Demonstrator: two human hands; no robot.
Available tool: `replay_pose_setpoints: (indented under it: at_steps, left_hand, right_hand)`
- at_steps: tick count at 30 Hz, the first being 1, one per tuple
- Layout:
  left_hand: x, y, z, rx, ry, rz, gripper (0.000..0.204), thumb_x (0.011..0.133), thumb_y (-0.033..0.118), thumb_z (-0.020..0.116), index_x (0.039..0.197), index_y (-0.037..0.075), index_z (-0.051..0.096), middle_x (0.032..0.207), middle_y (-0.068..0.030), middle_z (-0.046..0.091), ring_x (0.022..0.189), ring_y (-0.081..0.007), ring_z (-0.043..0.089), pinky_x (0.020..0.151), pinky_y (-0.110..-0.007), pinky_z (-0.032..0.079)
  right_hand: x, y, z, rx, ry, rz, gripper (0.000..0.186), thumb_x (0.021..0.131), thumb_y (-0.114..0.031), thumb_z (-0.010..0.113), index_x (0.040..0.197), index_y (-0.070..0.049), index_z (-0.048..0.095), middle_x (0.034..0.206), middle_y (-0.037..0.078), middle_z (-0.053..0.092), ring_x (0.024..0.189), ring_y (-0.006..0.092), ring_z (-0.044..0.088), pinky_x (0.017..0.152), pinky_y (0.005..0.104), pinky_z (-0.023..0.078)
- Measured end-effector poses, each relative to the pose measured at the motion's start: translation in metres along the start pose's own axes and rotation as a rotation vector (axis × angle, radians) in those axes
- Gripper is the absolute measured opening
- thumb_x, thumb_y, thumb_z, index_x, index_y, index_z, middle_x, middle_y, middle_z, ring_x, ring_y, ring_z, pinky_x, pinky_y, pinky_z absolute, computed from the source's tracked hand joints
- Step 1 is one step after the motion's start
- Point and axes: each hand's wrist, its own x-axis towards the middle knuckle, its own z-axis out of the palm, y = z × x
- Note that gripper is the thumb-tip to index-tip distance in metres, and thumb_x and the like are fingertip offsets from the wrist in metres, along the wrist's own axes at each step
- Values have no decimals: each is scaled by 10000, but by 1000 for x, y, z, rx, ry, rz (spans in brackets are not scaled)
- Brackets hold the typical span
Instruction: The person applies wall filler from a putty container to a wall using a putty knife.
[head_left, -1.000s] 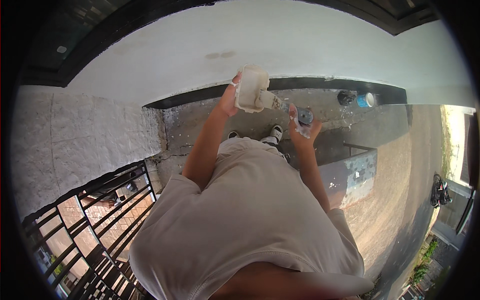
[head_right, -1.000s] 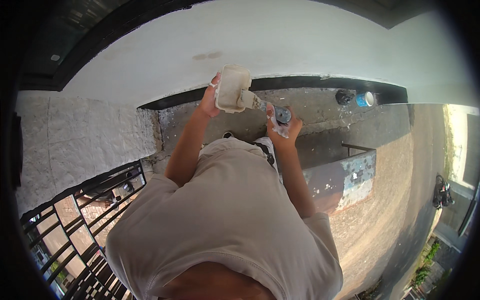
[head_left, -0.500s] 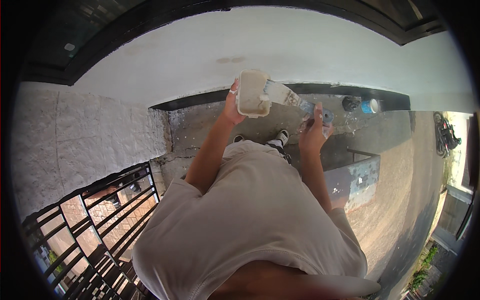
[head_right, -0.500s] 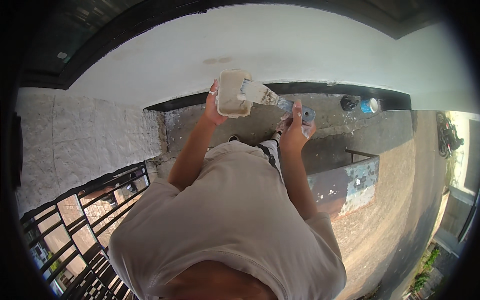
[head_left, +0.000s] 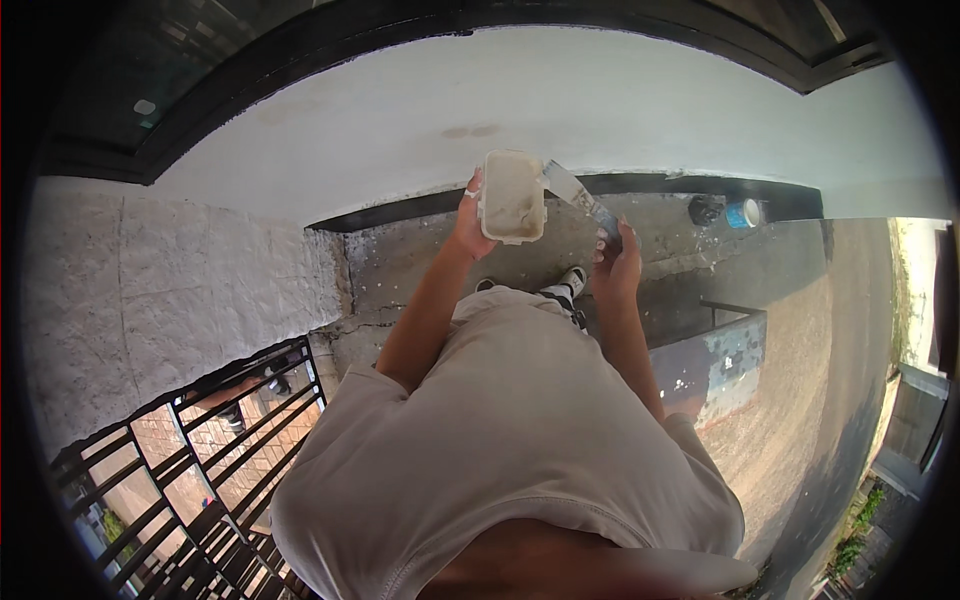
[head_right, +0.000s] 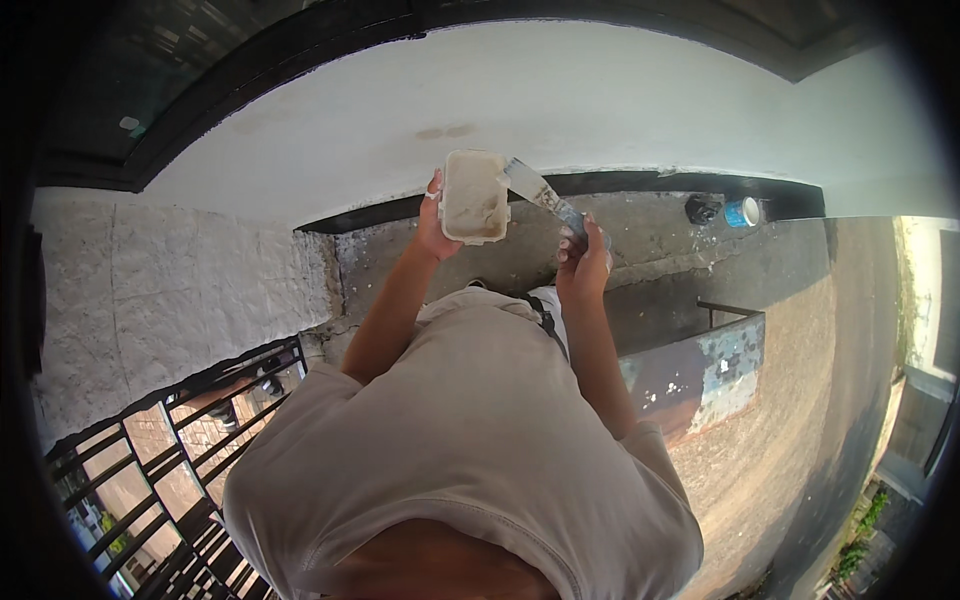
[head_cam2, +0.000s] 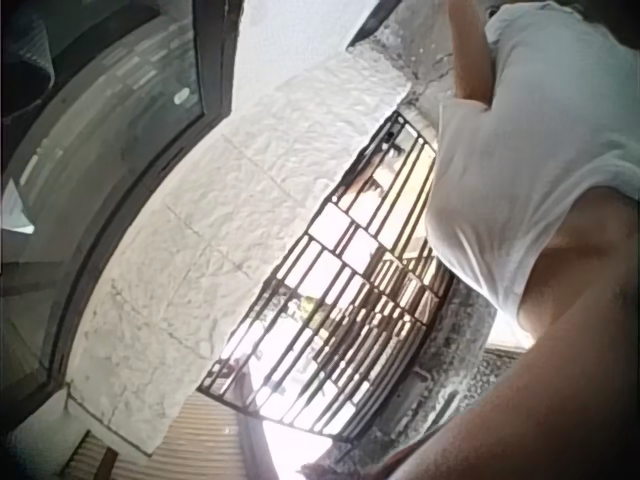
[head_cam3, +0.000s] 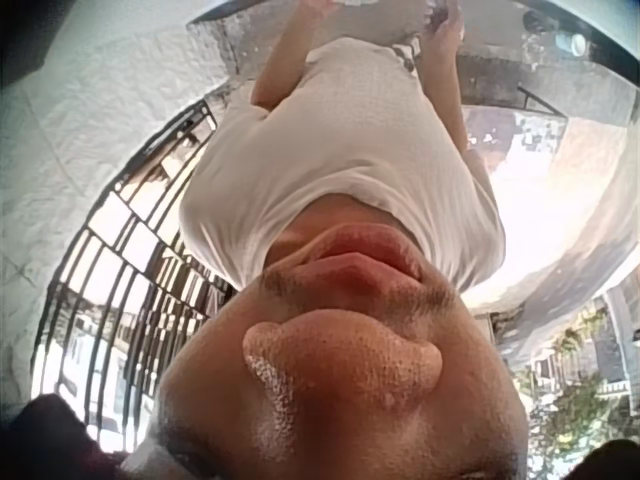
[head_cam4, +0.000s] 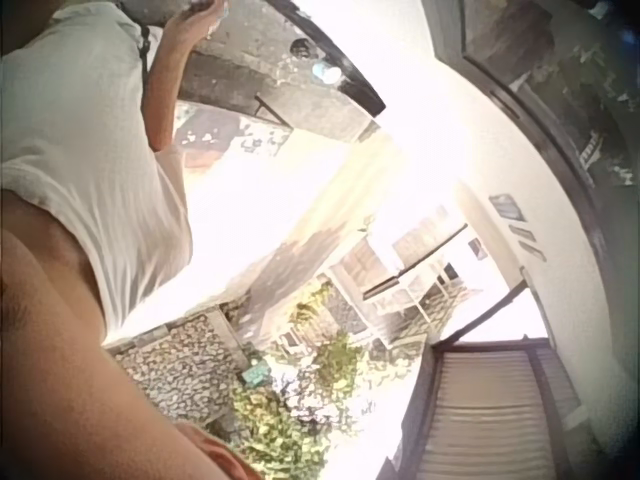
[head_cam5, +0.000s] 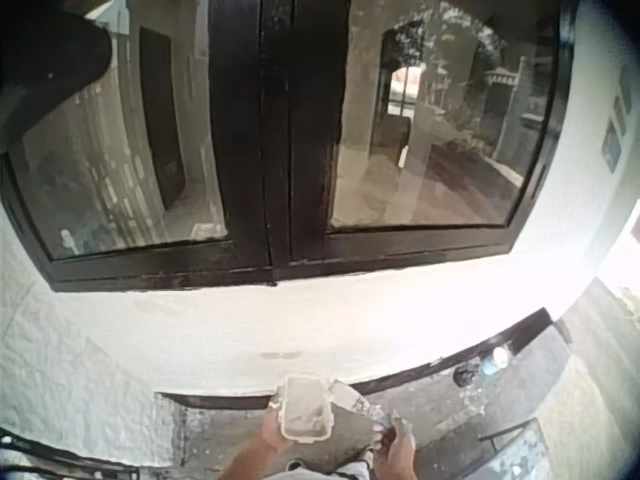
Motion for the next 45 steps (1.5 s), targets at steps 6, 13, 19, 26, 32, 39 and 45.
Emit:
replay_pose_setpoints:
  at_steps: [6,13,19,26,32,39,45]
  left_hand:
    - [5,-1,6,26,-54,-10,708,996,621,392,1471,97,404,1400,-128,539,1249,-296,568,1043,-482,487]
    - [25,-17,7,108,-75,4,774,951,680,423,1476,112,401,1388,-124,543,1234,-311,575,1039,-507,481]
    - [29,-24,17,79,-44,11,769,942,678,446,1468,119,409,1387,-116,537,1247,-309,560,1038,-506,482]
    - [29,-26,12,32,-67,-33,719,969,645,433,1457,118,420,1351,-115,563,1227,-288,578,1030,-493,497]
    - [28,-28,18,19,-106,-41,706,978,635,422,1455,115,421,1363,-117,557,1228,-282,580,1029,-483,500]
    - [32,-36,22,41,-76,-58,699,981,638,416,1450,120,425,1328,-102,572,1190,-262,597,1013,-473,513]
    - [40,-43,19,27,-67,-100,699,983,635,414,1460,124,418,1353,-103,565,1224,-276,582,1029,-483,499]
  right_hand:
    - [-10,-10,-4,44,-70,84,214,929,-218,642,1100,-95,602,789,45,647,621,100,570,499,219,424]
    - [-25,-22,1,101,-151,29,165,935,-204,649,1030,-71,625,778,50,656,575,99,573,482,217,441]
    - [-27,-13,-5,-384,-51,-272,249,915,-207,701,922,33,635,717,138,680,498,148,587,471,267,444]
    - [-28,-21,-12,-118,-72,-144,176,930,-172,668,933,0,628,730,139,689,492,155,595,444,281,439]
    - [-27,-31,-20,85,-146,-18,164,929,-179,672,904,-25,623,715,114,672,493,141,578,446,275,421]
    - [-25,-30,-30,-272,-29,-157,195,945,-237,657,876,-55,640,702,63,649,508,138,569,471,262,412]
    - [-31,-45,-29,-104,-109,-61,206,932,-222,679,908,-28,614,707,96,672,502,147,601,447,259,443]
